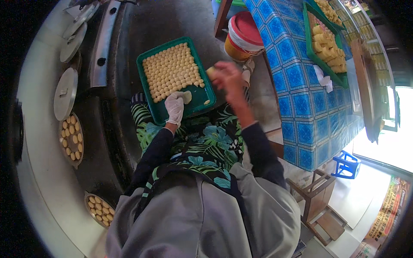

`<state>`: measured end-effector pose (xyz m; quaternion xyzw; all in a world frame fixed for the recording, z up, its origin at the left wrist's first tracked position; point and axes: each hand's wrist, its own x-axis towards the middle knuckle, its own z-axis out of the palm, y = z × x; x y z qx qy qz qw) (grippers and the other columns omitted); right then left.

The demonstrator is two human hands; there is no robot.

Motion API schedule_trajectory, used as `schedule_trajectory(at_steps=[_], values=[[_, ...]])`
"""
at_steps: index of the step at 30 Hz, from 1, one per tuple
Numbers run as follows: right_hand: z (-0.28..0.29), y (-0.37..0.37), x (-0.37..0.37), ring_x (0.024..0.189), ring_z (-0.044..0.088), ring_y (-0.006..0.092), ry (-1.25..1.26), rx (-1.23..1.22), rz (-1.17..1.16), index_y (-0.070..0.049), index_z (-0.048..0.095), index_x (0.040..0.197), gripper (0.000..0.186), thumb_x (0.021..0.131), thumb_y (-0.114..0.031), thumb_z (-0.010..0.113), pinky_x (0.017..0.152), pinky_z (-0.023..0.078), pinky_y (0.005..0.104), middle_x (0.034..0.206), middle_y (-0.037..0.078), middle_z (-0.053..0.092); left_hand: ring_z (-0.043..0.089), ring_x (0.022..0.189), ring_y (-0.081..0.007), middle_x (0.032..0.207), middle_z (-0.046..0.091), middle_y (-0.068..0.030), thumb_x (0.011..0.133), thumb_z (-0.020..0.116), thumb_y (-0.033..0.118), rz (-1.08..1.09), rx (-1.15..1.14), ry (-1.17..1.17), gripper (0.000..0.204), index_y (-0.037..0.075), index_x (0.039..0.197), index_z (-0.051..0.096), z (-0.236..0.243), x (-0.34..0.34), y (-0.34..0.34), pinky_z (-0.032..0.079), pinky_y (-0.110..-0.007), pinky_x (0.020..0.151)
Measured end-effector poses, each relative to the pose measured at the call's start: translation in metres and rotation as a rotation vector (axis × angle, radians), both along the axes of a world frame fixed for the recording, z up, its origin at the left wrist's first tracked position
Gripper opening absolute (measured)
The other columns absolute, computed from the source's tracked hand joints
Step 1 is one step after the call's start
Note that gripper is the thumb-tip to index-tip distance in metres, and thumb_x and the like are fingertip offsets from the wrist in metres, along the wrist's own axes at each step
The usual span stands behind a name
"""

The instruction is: The person takes small portions of dough from a green tray, rolls them into balls by hand, and arranges them onto circular metal baking pans.

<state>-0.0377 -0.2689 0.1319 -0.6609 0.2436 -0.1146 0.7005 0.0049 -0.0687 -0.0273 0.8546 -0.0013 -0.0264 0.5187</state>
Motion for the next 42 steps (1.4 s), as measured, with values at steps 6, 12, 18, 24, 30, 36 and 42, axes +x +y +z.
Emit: schedule_trajectory(at_steps=[6, 12, 18, 24, 30, 36, 42], values=[[-0.122, 0.057, 0.015, 0.070, 0.065, 0.0263, 0.112, -0.557, 0.222, -0.003, 0.063, 0.108, 0.038, 0.074, -0.018, 0.073, 0.060, 0.051, 0.0377, 0.081, 0.013, 0.065, 0.068, 0.073, -0.0242, 0.074, 0.069, -0.0138, 0.076, 0.065, 0.011, 0.028, -0.105, 0.131, 0.014, 0.001, 0.084, 0.070, 0.006, 0.005, -0.006, 0.051, -0.033, 0.069], [-0.147, 0.083, 0.016, 0.090, 0.062, 0.0367, -0.091, -1.057, 0.395, -0.004, 0.061, 0.109, 0.041, 0.071, -0.012, 0.073, 0.078, 0.050, 0.0451, 0.093, 0.017, 0.063, 0.067, 0.075, -0.0246, 0.080, 0.069, -0.0143, 0.074, 0.068, 0.007, 0.135, -0.085, 0.000, 0.023, -0.001, 0.095, 0.067, -0.011, 0.002, 0.003, 0.051, -0.033, 0.070], [-0.151, 0.083, 0.012, 0.087, 0.061, 0.0377, 0.047, -0.846, 0.204, -0.003, 0.064, 0.095, 0.024, 0.072, -0.007, 0.069, 0.078, 0.049, 0.0464, 0.086, 0.017, 0.061, 0.066, 0.073, -0.0216, 0.078, 0.068, -0.0121, 0.073, 0.069, 0.005, 0.156, -0.060, 0.007, 0.024, -0.001, 0.097, 0.066, -0.011, 0.000, 0.000, 0.051, -0.032, 0.070], [-0.170, 0.071, 0.014, 0.082, 0.057, 0.0410, 0.064, -0.873, 0.296, -0.002, 0.062, 0.080, 0.011, 0.073, -0.010, 0.065, 0.070, 0.045, 0.0498, 0.078, 0.021, 0.058, 0.065, 0.073, -0.0318, 0.078, 0.064, -0.0176, 0.079, 0.061, 0.008, 0.073, -0.057, -0.124, 0.012, 0.003, 0.088, 0.066, 0.006, -0.011, -0.012, 0.049, -0.037, 0.067], [-0.178, 0.081, 0.029, 0.069, 0.061, 0.0386, -0.061, -0.877, 0.413, -0.002, 0.063, 0.073, 0.019, 0.074, -0.021, 0.067, 0.060, 0.047, 0.0459, 0.069, 0.020, 0.061, 0.062, 0.078, -0.0390, 0.079, 0.063, -0.0218, 0.087, 0.055, 0.031, -0.192, 0.177, -0.035, 0.030, 0.003, 0.082, 0.066, 0.022, 0.009, 0.005, 0.047, -0.047, 0.069], [-0.176, 0.065, 0.032, 0.073, 0.066, 0.0342, 0.167, -0.789, 0.258, -0.006, 0.070, 0.076, 0.017, 0.067, -0.021, 0.068, 0.064, 0.052, 0.0418, 0.075, 0.016, 0.067, 0.064, 0.079, -0.0395, 0.081, 0.066, -0.0210, 0.084, 0.053, 0.033, -0.225, 0.388, -0.095, 0.031, 0.006, 0.080, 0.068, 0.041, 0.015, -0.010, 0.049, -0.050, 0.069], [-0.191, 0.079, 0.044, 0.061, 0.066, 0.0267, -0.023, -0.824, 0.279, -0.007, 0.071, 0.070, 0.016, 0.064, -0.021, 0.066, 0.058, 0.051, 0.0386, 0.065, 0.011, 0.067, 0.059, 0.058, -0.0165, 0.068, 0.069, -0.0114, 0.075, 0.055, 0.009, -0.134, -0.105, 0.056, 0.026, -0.004, 0.088, 0.073, 0.002, 0.005, 0.016, 0.042, -0.030, 0.056]])
